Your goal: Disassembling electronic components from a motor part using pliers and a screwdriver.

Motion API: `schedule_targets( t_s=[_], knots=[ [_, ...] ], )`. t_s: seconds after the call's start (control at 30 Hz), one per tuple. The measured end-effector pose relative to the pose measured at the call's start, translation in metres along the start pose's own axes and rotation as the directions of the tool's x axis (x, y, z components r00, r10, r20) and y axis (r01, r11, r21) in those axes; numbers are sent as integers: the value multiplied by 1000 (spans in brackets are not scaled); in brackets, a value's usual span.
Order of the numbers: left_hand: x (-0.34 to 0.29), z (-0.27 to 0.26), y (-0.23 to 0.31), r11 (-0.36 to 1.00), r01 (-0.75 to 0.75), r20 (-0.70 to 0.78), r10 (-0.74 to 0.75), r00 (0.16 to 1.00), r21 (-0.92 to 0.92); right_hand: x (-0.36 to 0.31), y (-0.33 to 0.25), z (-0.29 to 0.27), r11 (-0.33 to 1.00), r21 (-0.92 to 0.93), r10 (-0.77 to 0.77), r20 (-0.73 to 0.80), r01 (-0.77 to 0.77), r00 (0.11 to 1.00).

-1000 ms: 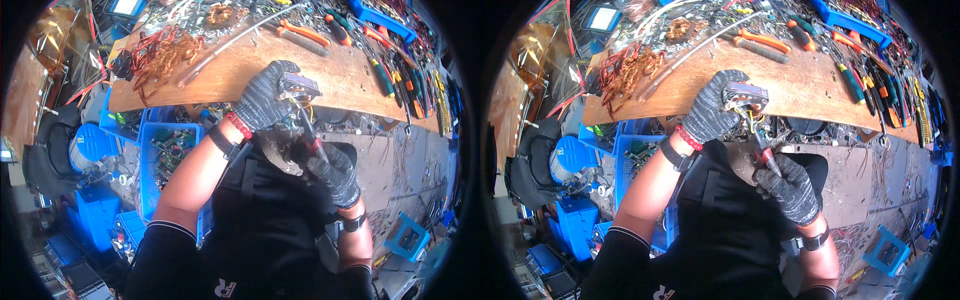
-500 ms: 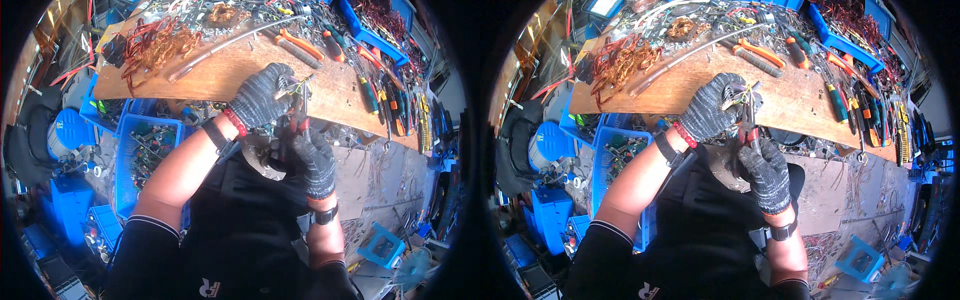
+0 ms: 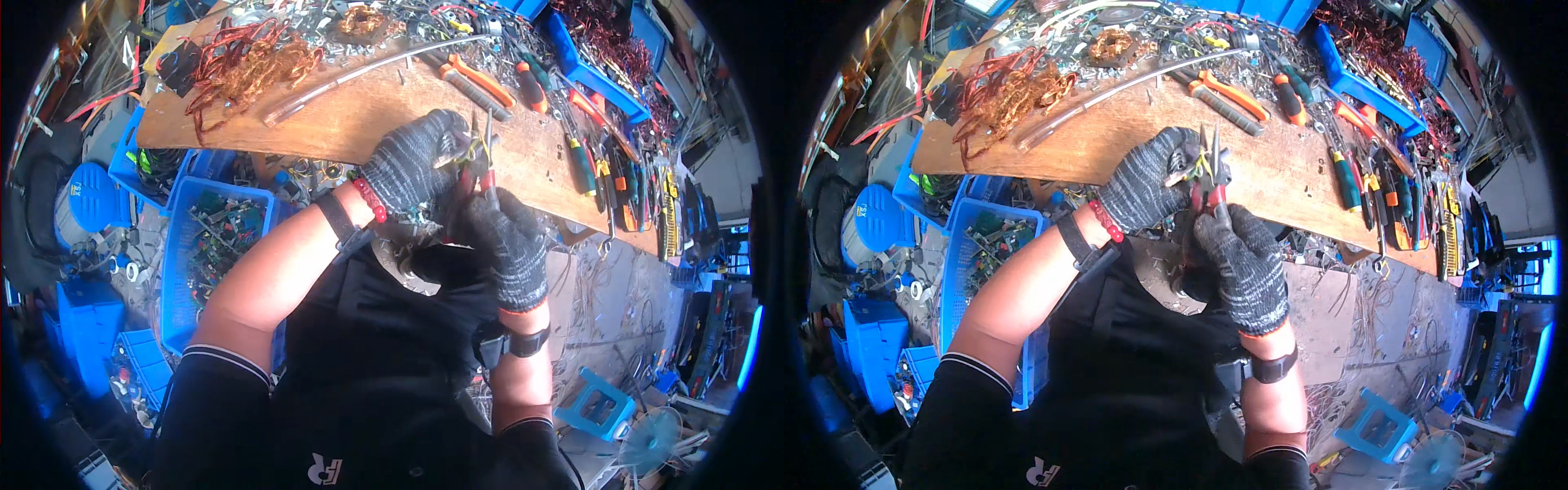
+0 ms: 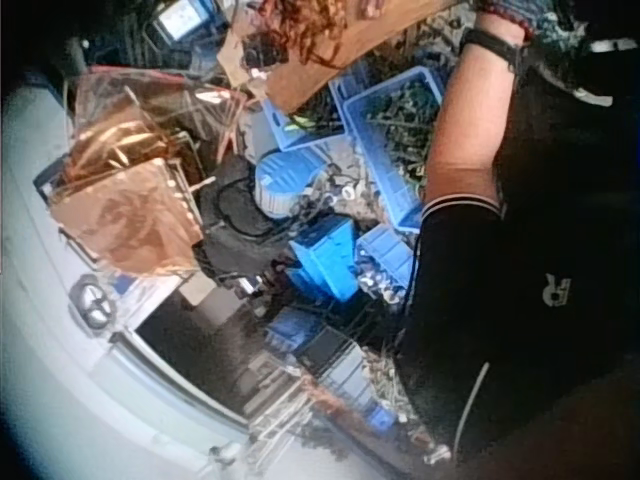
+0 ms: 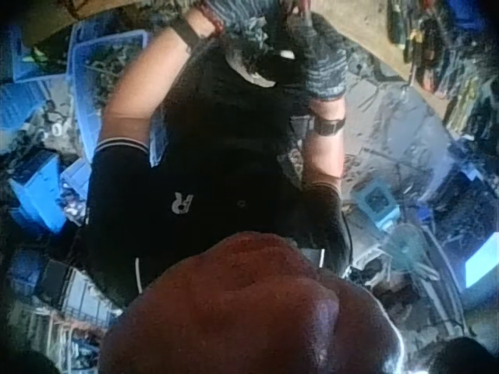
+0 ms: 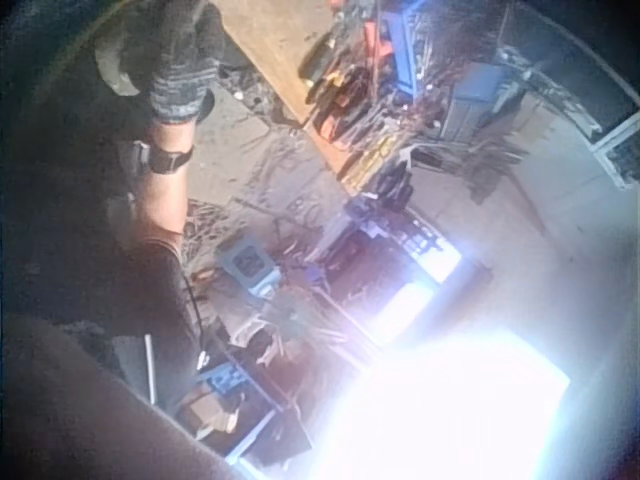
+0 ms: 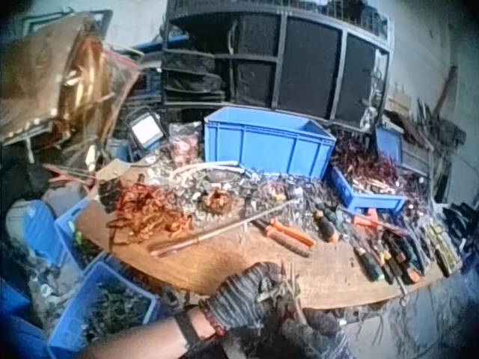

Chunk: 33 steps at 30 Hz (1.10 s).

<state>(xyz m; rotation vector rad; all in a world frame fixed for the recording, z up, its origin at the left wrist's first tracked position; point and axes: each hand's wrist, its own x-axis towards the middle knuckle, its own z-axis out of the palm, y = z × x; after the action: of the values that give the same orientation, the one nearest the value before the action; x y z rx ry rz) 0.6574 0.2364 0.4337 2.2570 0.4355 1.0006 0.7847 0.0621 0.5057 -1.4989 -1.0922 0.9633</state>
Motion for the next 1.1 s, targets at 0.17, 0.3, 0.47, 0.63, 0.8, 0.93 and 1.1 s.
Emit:
schedule_targets(
  t_s=[0.17, 0.3, 0.47, 0.63, 0.8, 0.93, 1.1],
  knots=[
    [0, -5, 8, 954, 109, 20, -108, 994, -281, 8, 24, 5, 975, 220, 23, 4, -23, 1000],
    [-2, -10, 11, 978, 135, -11, -139, 990, -161, 3, 20, 6, 763, 594, 176, 192, -257, 965],
    [-3, -5, 3, 978, 149, -48, -157, 986, -147, 3, 38, 11, 761, 623, 109, 151, -180, 983],
    [-4, 3, -13, 997, 55, 16, -54, 998, -58, 6, 51, 12, 849, 524, 32, 76, -67, 997],
    [-5, -6, 2, 983, 169, 29, -167, 986, -69, -6, 9, 8, 838, 530, 107, 77, -131, 991],
    [10, -1, 16, 972, 175, 1, -177, 984, -159, -100, -72, -137, -162, 949, -360, -313, 271, 879],
    [8, -8, 18, 918, 333, 10, -339, 941, -214, -131, -80, -230, 692, 420, -357, -507, 587, 785]
  ],
)
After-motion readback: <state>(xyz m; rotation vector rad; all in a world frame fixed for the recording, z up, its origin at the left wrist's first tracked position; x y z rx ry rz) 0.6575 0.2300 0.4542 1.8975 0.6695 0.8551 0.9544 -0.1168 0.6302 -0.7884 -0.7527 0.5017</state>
